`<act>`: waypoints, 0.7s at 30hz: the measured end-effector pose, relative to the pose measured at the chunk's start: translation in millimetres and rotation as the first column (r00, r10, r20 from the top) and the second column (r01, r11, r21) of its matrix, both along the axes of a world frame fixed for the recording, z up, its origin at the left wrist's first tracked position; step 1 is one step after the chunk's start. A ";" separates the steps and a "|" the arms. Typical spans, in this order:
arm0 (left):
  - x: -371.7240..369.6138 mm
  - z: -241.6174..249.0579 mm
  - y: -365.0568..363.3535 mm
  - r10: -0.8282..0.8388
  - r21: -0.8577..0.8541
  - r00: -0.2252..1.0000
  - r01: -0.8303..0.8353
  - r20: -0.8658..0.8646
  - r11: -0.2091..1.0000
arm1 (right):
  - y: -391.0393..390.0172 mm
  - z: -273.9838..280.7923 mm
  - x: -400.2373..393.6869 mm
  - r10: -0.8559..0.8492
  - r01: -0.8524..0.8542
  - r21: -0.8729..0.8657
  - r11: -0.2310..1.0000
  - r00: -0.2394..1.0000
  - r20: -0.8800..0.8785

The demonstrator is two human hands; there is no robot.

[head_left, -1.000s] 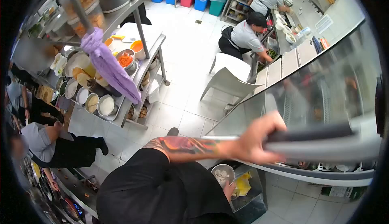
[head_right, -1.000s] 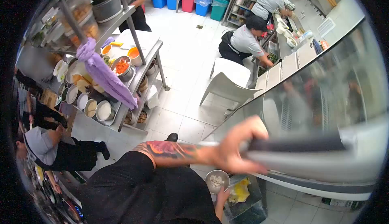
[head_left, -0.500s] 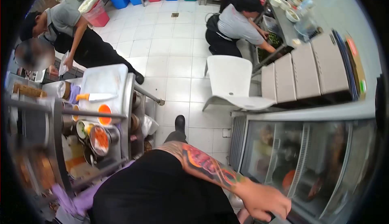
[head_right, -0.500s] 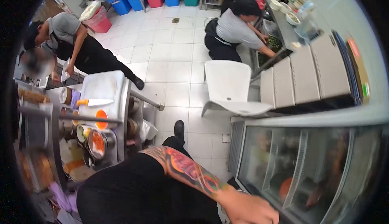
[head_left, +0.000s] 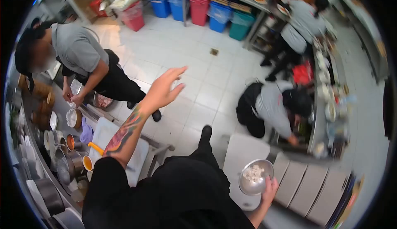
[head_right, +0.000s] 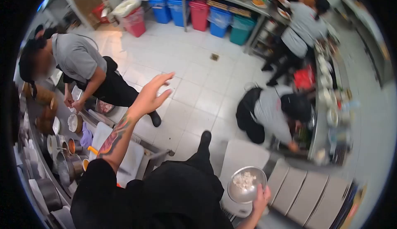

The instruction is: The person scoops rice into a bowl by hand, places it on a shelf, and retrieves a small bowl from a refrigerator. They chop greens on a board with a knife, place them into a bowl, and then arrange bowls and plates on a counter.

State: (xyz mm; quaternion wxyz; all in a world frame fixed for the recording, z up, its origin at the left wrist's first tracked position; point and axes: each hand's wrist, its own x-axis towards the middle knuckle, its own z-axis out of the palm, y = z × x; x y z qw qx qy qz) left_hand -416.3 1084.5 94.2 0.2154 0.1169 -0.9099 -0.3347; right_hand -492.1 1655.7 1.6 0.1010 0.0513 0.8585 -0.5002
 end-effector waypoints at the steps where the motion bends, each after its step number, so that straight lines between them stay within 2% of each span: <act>1: 12.1 -7.9 -27.8 0.119 0.018 0.993 -0.119 0.001 0.993 | -38.1 -8.1 -60.3 0.068 -0.068 -0.004 0.998 0.998 -0.013; 3: 44.9 -47.0 -71.7 0.295 -0.044 0.953 -0.298 -0.076 0.953 | -147.2 -16.2 -149.2 0.393 -0.396 -0.059 0.917 0.918 -0.048; 5: 79.2 -89.2 -84.5 0.469 0.233 0.883 -0.458 0.011 0.858 | -262.9 -10.4 -227.2 0.569 -0.570 -0.011 0.822 0.821 -0.039; 6: 88.4 -95.9 -79.5 0.538 0.234 0.841 -0.533 0.046 0.813 | -312.6 -33.9 -274.9 0.662 -0.663 0.002 0.748 0.747 -0.060; 9: 103.4 -128.5 -60.8 0.665 0.273 0.733 -0.675 0.143 0.686 | -495.4 -3.3 -334.5 0.845 -0.842 0.101 0.530 0.515 -0.140; 10: 104.7 -144.9 -57.3 0.686 0.348 0.695 -0.711 0.216 0.611 | -545.5 -2.9 -350.9 0.875 -0.872 0.082 0.483 0.476 -0.087; 11: 101.8 -166.4 -61.3 0.696 0.414 0.661 -0.737 0.279 0.534 | -600.6 15.9 -347.5 0.899 -0.901 0.052 0.430 0.422 -0.114; 13: 85.5 -220.4 -81.0 0.749 0.528 0.570 -0.774 0.337 0.351 | -692.1 8.5 -369.1 0.946 -0.954 0.032 0.298 0.291 -0.142; 14: 74.7 -237.8 -104.0 0.715 0.426 0.520 -0.841 0.466 0.334 | -732.8 3.6 -372.3 0.956 -0.965 0.031 0.259 0.252 -0.150; 15: 63.5 -256.7 -133.7 0.676 0.319 0.449 -0.893 0.584 0.318 | -777.6 2.0 -373.8 0.951 -0.963 -0.020 0.270 0.270 -0.152; 16: 56.9 -295.4 -157.5 0.751 0.227 0.474 -0.880 0.460 0.417 | -809.3 -1.5 -373.8 0.947 -0.955 -0.068 0.287 0.294 -0.133; 17: 45.5 -290.5 -190.0 0.772 0.238 0.441 -0.897 0.457 0.372 | -842.9 -5.7 -376.1 0.960 -0.969 -0.057 0.239 0.245 -0.134; 19: 23.4 -254.6 -276.7 0.427 0.381 0.672 -0.715 0.605 0.587 | -901.4 -24.8 -377.3 0.939 -0.941 -0.029 0.336 0.337 -0.073; 20: 11.7 -255.9 -310.1 0.452 0.346 0.661 -0.723 0.600 0.598 | -934.3 -33.3 -377.1 0.951 -0.962 0.000 0.272 0.269 -0.155; 21: 2.4 -255.3 -342.7 0.476 0.307 0.644 -0.734 0.599 0.606 | -967.3 -34.5 -375.1 0.964 -0.975 -0.008 0.221 0.220 -0.146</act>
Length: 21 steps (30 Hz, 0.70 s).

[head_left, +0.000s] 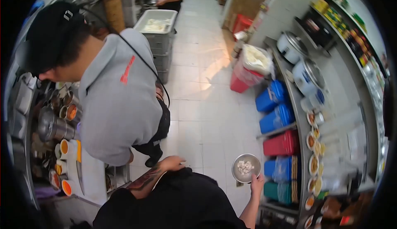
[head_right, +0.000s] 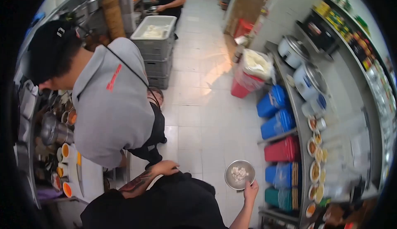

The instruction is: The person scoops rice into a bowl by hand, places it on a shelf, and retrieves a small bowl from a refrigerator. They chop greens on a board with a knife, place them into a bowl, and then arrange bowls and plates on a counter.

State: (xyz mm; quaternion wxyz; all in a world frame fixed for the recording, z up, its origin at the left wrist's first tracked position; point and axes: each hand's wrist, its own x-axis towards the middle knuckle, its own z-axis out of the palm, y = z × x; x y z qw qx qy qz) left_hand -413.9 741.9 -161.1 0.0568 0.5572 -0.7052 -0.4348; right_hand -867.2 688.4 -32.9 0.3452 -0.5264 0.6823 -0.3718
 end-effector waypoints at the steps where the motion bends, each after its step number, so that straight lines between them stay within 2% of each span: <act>1: -9.2 23.8 -27.7 0.067 -0.124 0.995 -0.075 -0.067 0.989 | -32.2 0.2 5.5 0.011 -0.014 0.100 0.995 0.999 0.034; 2: -15.6 53.7 -54.8 0.120 -0.251 0.984 -0.151 -0.134 0.956 | -65.6 -2.3 10.5 0.018 -0.030 0.194 0.981 0.998 0.066; 3: -16.0 80.0 -76.7 0.162 -0.256 0.979 -0.188 -0.120 0.948 | -101.0 -19.4 10.3 0.067 -0.074 0.213 0.974 0.997 0.039; 4: -19.9 103.4 -100.0 0.248 -0.200 0.912 -0.323 -0.328 0.925 | -141.4 -31.9 18.5 0.109 -0.117 0.208 0.971 0.993 0.052; 5: -21.0 112.2 -122.3 0.321 -0.124 0.792 -0.442 -0.519 0.888 | -179.3 -44.8 29.0 0.193 -0.192 0.141 0.971 0.981 0.012; 6: -14.3 105.0 -138.3 0.358 -0.127 0.780 -0.481 -0.513 0.867 | -214.0 -57.6 42.2 0.275 -0.271 0.077 0.959 0.961 -0.035; 8: -4.6 66.8 -151.6 0.562 0.019 0.624 -0.660 -0.542 0.751 | -289.9 -83.9 74.4 0.469 -0.450 0.133 0.883 0.862 -0.192; 9: -0.4 39.4 -151.5 0.624 -0.038 0.594 -0.739 -0.508 0.673 | -334.9 -91.3 93.9 0.573 -0.552 0.160 0.818 0.760 -0.307; 10: -0.2 44.0 -147.2 0.724 -0.172 0.627 -0.778 -0.289 0.605 | -359.7 -81.2 118.5 0.654 -0.625 0.197 0.755 0.700 -0.286; 12: -4.6 64.7 -144.1 0.855 -0.169 0.500 -0.862 -0.136 0.478 | -417.0 -69.9 193.4 0.791 -0.769 0.195 0.609 0.573 -0.213; 14: -15.0 69.3 -153.2 0.888 0.062 0.265 -0.949 -0.377 0.309 | -462.7 -57.4 255.0 0.896 -0.879 0.187 0.438 0.412 -0.165; 15: -15.8 77.0 -161.1 0.904 0.184 0.198 -0.941 -0.379 0.283 | -479.4 -46.4 290.8 0.933 -0.917 0.187 0.351 0.326 -0.154; 16: -16.6 88.8 -173.6 0.909 0.191 0.147 -0.953 -0.389 0.236 | -490.5 -27.7 327.0 0.947 -0.933 0.192 0.305 0.275 -0.166; 18: -6.4 105.1 -199.9 0.907 0.242 0.027 -0.960 -0.419 0.140 | -498.7 8.6 392.9 0.987 -0.983 0.105 0.153 0.147 -0.061; 19: 4.8 103.9 -215.7 0.886 0.318 -0.068 -0.944 -0.458 0.092 | -507.6 12.1 421.3 0.991 -0.988 0.104 0.114 0.106 -0.078; 20: 19.6 96.9 -233.1 0.875 0.314 -0.102 -0.948 -0.474 0.059 | -516.9 13.2 452.1 0.997 -0.992 0.112 0.058 0.052 -0.053; 21: 36.5 89.2 -247.8 0.808 0.344 -0.172 -0.938 -0.563 0.040 | -522.3 10.6 482.6 1.000 -0.993 0.119 0.009 0.006 -0.023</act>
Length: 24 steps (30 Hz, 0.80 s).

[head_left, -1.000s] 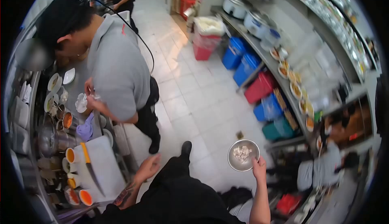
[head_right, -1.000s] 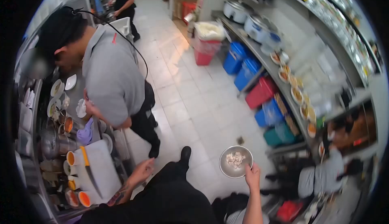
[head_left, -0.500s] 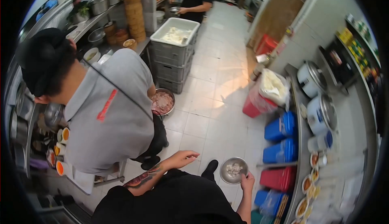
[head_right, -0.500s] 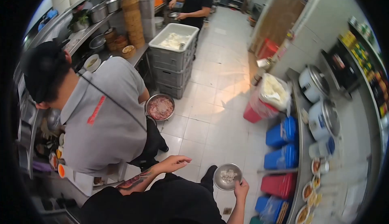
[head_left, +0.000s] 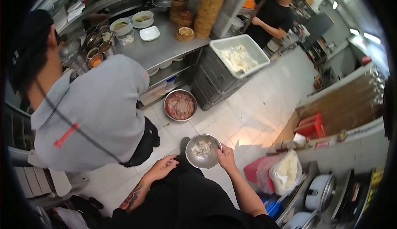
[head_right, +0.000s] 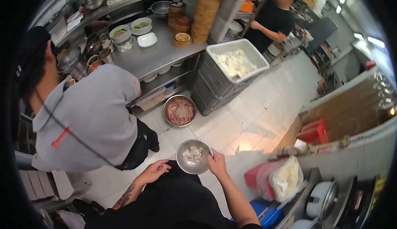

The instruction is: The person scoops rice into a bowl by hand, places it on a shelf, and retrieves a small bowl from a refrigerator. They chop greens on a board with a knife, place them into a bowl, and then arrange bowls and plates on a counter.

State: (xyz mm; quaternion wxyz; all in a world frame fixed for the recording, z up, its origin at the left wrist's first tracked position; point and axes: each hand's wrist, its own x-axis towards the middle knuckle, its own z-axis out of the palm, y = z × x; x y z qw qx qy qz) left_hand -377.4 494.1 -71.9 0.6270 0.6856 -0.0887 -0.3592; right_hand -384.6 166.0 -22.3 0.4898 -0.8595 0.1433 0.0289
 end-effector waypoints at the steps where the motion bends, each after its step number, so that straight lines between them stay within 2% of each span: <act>1: 17.0 -4.8 -15.9 0.048 -0.114 0.998 -0.053 -0.046 0.992 | -5.9 -2.8 27.1 0.024 -0.024 -0.014 1.000 1.000 -0.005; 2: 38.6 -8.1 -31.2 0.075 -0.229 0.994 -0.090 -0.074 0.969 | -9.9 -6.4 53.8 0.028 -0.028 0.061 0.998 1.000 0.005; 3: 49.5 -8.6 -39.7 0.079 -0.235 0.993 -0.099 -0.092 0.967 | -8.5 -7.6 63.7 0.013 -0.013 0.140 0.990 1.000 0.001; 4: 71.0 0.6 -54.0 0.087 -0.248 0.978 -0.134 -0.189 0.959 | -8.2 -0.2 82.6 0.023 -0.023 0.169 0.985 1.000 0.003; 5: 90.5 7.2 -68.7 0.099 -0.260 0.956 -0.174 -0.277 0.950 | -7.7 8.9 101.2 0.039 -0.038 0.161 0.986 0.999 -0.003; 7: 120.1 7.7 -95.1 0.150 -0.289 0.942 -0.240 -0.299 0.927 | -8.1 23.5 141.7 0.132 -0.139 0.132 0.981 0.989 0.061; 9: 148.0 14.5 -111.1 0.271 -0.240 0.931 -0.329 -0.244 0.913 | -20.6 17.2 181.2 0.207 -0.213 0.134 0.968 0.977 0.056; 10: 161.3 6.6 -115.5 0.388 -0.223 0.892 -0.437 -0.234 0.871 | -19.6 32.2 204.8 0.271 -0.264 0.148 0.953 0.962 -0.026; 11: 171.8 -1.2 -118.1 0.406 -0.213 0.886 -0.452 -0.225 0.866 | -21.4 39.5 229.1 0.339 -0.321 0.161 0.933 0.936 -0.100; 12: 182.5 -9.9 -120.7 0.526 -0.164 0.826 -0.559 -0.205 0.813 | -24.8 18.3 247.0 0.387 -0.372 0.332 0.867 0.922 0.023; 13: 196.2 -15.5 -124.8 0.640 -0.125 0.748 -0.661 -0.173 0.740 | -29.5 19.1 273.1 0.412 -0.403 0.333 0.852 0.910 0.046; 14: 210.2 -15.9 -129.6 0.736 -0.149 0.670 -0.741 -0.098 0.655 | -35.9 22.5 299.8 0.529 -0.442 0.424 0.791 0.842 -0.110; 15: 226.5 -16.1 -132.1 0.758 -0.157 0.649 -0.758 -0.074 0.633 | -42.8 24.7 327.8 0.637 -0.460 0.511 0.726 0.729 -0.250; 16: 244.6 -15.2 -130.9 0.780 -0.106 0.624 -0.780 -0.049 0.617 | -48.0 25.4 360.8 0.716 -0.713 0.092 0.695 0.677 -0.170; 17: 261.4 -11.7 -129.6 0.799 -0.048 0.601 -0.799 -0.027 0.599 | -52.3 26.4 391.6 0.792 -0.772 -0.356 0.527 0.598 -0.125; 18: 283.7 -7.3 -134.1 0.803 0.018 0.590 -0.806 0.083 0.591 | -58.6 20.5 430.1 0.796 -0.720 -0.419 0.553 0.605 0.012; 19: 304.7 -6.3 -141.8 0.819 0.012 0.565 -0.824 0.102 0.567 | -61.7 15.7 463.3 0.787 -0.662 -0.461 0.591 0.599 0.149; 20: 333.0 -12.3 -146.8 0.882 -0.035 0.469 -0.883 -0.036 0.468 | -57.0 37.2 501.9 0.787 -0.683 -0.402 0.609 0.583 0.202; 21: 357.7 -23.5 -147.5 0.912 -0.066 0.368 -0.930 -0.180 0.362 | -48.8 59.3 537.6 0.750 -0.723 -0.203 0.660 0.618 0.236; 22: 384.7 -52.9 -143.0 0.933 -0.106 0.352 -0.933 -0.076 0.344 | -37.7 73.6 572.9 0.708 -0.739 -0.091 0.667 0.592 0.385; 23: 411.3 -54.9 -142.1 0.942 -0.112 0.331 -0.940 -0.062 0.323 | -23.2 118.0 599.5 0.733 -0.733 -0.161 0.661 0.586 0.345; 24: 441.9 -49.7 -140.9 0.949 -0.128 0.309 -0.946 -0.068 0.299 | -7.3 156.0 628.1 0.735 -0.757 -0.216 0.617 0.455 0.503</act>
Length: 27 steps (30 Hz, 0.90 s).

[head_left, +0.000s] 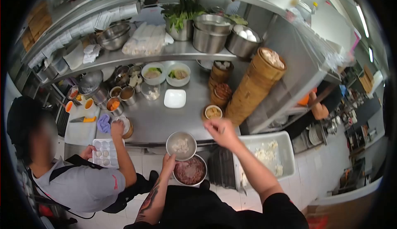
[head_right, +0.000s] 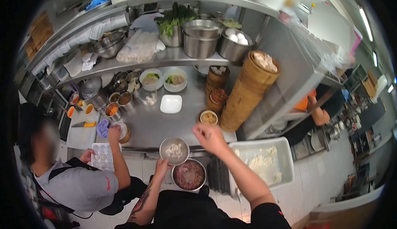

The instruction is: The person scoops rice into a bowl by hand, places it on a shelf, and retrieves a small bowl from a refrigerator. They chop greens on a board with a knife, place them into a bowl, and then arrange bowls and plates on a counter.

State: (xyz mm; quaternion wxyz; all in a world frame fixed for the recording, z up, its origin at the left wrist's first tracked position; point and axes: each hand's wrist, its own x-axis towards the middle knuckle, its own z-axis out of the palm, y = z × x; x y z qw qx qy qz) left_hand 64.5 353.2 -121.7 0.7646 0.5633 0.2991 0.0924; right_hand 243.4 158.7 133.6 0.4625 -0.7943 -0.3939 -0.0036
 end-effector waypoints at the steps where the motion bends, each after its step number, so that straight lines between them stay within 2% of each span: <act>1: 26.9 2.4 4.5 0.020 -0.012 1.000 -0.020 0.013 1.000 | 17.3 27.4 34.2 0.100 -0.108 0.081 0.991 0.990 0.098; 3: 73.5 -18.6 18.3 0.039 0.013 0.999 -0.039 -0.016 0.999 | 54.0 109.1 63.7 0.063 -0.107 0.207 0.972 0.976 0.206; 5: 114.1 -36.3 31.5 0.056 0.034 0.998 -0.054 -0.032 0.998 | 93.2 176.0 93.4 0.000 -0.125 0.271 0.954 0.907 0.421; 6: 130.2 -44.9 31.9 0.105 0.050 0.993 -0.102 -0.058 0.993 | 112.6 201.1 113.9 -0.026 -0.108 0.212 0.971 0.840 0.542; 7: 143.4 -46.6 32.7 0.149 0.068 0.985 -0.143 -0.084 0.987 | 134.2 220.8 134.3 -0.042 -0.103 0.210 0.972 0.808 0.588; 8: 150.6 -42.5 32.5 0.162 0.157 0.982 -0.146 -0.098 0.977 | 154.7 238.4 157.9 -0.055 -0.059 0.151 0.987 0.750 0.659; 9: 153.7 -28.9 31.5 0.151 0.118 0.975 -0.132 -0.164 0.984 | 176.1 249.2 185.5 -0.080 -0.008 0.120 0.993 0.696 0.713; 11: 160.3 -30.9 32.9 0.168 0.043 0.967 -0.163 -0.192 0.986 | 213.1 267.5 226.3 -0.047 0.206 -0.173 0.963 0.763 0.644; 13: 167.6 -35.5 41.0 0.140 0.056 0.969 -0.131 -0.205 0.990 | 239.7 276.2 253.9 0.098 0.259 -0.512 0.819 0.816 0.570; 14: 169.2 -39.3 44.1 0.122 0.076 0.965 -0.107 -0.232 0.991 | 250.6 275.2 266.4 0.110 0.276 -0.617 0.737 0.852 0.512; 15: 171.5 -41.0 46.7 0.119 0.070 0.967 -0.106 -0.224 0.992 | 258.0 277.3 269.8 0.112 0.283 -0.619 0.733 0.847 0.520; 17: 173.3 -44.9 50.9 0.117 0.085 0.966 -0.099 -0.229 0.991 | 270.8 278.3 275.6 0.228 0.246 -0.749 0.616 0.854 0.468; 19: 177.9 -65.4 54.3 0.115 0.110 0.964 -0.091 -0.240 0.990 | 278.2 279.5 279.7 0.257 0.236 -0.759 0.607 0.845 0.468; 21: 175.0 -74.8 56.1 0.065 0.130 0.962 -0.031 -0.264 0.991 | 277.7 281.4 286.8 0.286 0.360 -0.763 0.537 0.774 0.565; 22: 173.4 -69.9 56.0 0.058 0.128 0.962 -0.024 -0.268 0.991 | 274.5 285.9 287.9 0.282 0.360 -0.766 0.533 0.778 0.562; 24: 173.0 -68.6 56.3 0.046 0.127 0.961 -0.012 -0.273 0.992 | 266.6 294.8 291.0 0.242 0.253 -0.713 0.654 0.823 0.514; 25: 173.0 -72.1 55.6 0.046 0.121 0.960 -0.013 -0.275 0.993 | 263.2 293.8 294.6 0.245 0.251 -0.717 0.650 0.824 0.511; 27: 172.7 -76.1 57.6 0.041 0.136 0.959 -0.002 -0.282 0.991 | 255.6 290.7 302.8 0.192 0.159 -0.531 0.833 0.815 0.546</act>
